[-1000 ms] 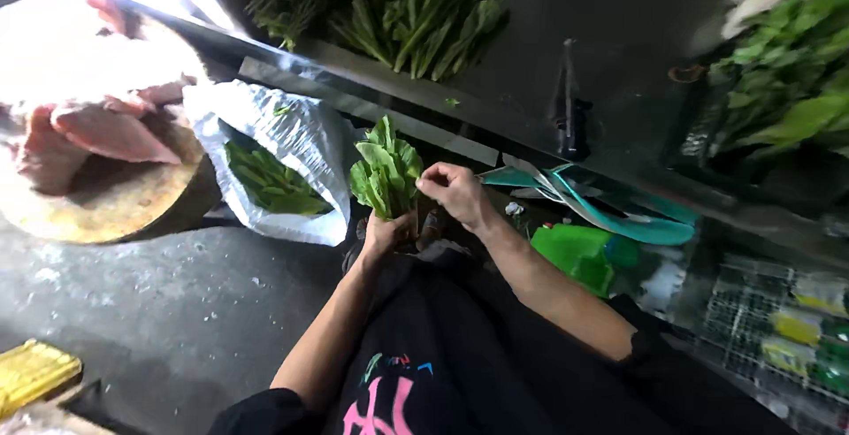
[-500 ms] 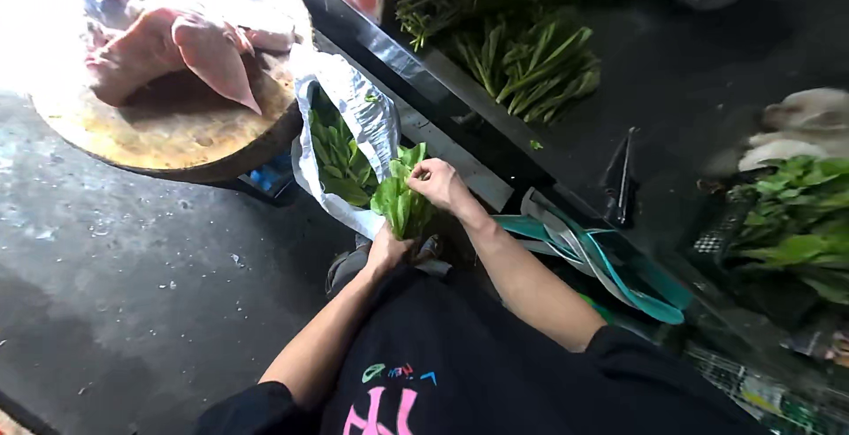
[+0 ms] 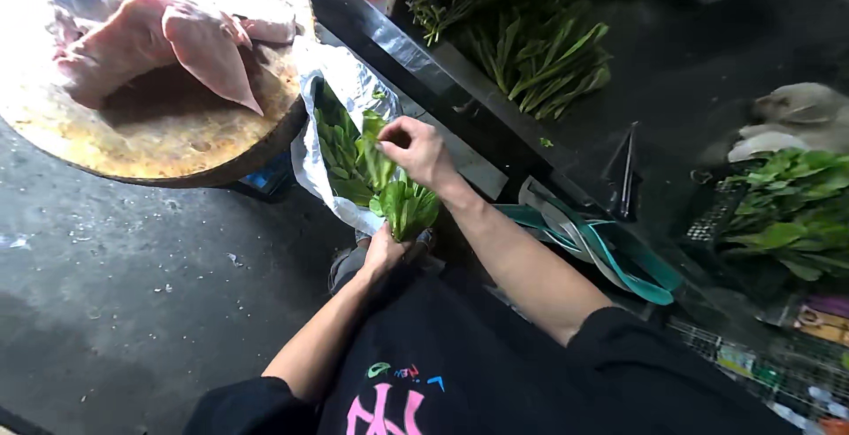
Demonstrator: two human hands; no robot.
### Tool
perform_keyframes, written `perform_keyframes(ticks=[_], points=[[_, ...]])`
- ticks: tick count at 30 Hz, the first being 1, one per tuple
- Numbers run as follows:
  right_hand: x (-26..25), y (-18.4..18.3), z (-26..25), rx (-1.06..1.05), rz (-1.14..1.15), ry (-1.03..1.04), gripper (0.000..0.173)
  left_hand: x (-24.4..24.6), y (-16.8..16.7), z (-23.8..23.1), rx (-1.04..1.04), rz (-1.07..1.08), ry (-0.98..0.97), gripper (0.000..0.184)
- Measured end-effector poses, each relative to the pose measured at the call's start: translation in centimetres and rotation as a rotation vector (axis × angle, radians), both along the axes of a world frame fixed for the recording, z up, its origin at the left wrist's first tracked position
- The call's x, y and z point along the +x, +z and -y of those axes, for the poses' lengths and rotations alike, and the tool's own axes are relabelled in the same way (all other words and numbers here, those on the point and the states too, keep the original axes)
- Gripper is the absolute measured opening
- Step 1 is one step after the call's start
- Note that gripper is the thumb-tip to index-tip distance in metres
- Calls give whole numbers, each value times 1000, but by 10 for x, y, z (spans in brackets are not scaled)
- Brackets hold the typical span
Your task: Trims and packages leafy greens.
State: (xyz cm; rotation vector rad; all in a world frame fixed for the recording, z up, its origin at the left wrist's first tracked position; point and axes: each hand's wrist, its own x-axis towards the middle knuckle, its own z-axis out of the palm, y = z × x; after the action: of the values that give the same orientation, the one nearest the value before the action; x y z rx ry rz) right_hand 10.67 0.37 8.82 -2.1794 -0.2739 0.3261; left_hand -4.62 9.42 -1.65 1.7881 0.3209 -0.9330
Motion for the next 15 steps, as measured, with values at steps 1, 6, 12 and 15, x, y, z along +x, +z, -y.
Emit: perform_keyframes(ticks=[1, 6, 12, 15], points=[[5, -5, -10, -72, -31, 53, 23, -1, -1, 3, -24, 0, 2, 65], [-10, -4, -3, -172, 24, 148, 31, 0, 4, 4, -91, -19, 15, 68], [-75, -9, 126, 11, -197, -352, 40, 20, 41, 8, 76, 98, -37, 54], [-105, -13, 164, 469, -527, -486, 54, 38, 69, 37, 162, 378, -166, 47]])
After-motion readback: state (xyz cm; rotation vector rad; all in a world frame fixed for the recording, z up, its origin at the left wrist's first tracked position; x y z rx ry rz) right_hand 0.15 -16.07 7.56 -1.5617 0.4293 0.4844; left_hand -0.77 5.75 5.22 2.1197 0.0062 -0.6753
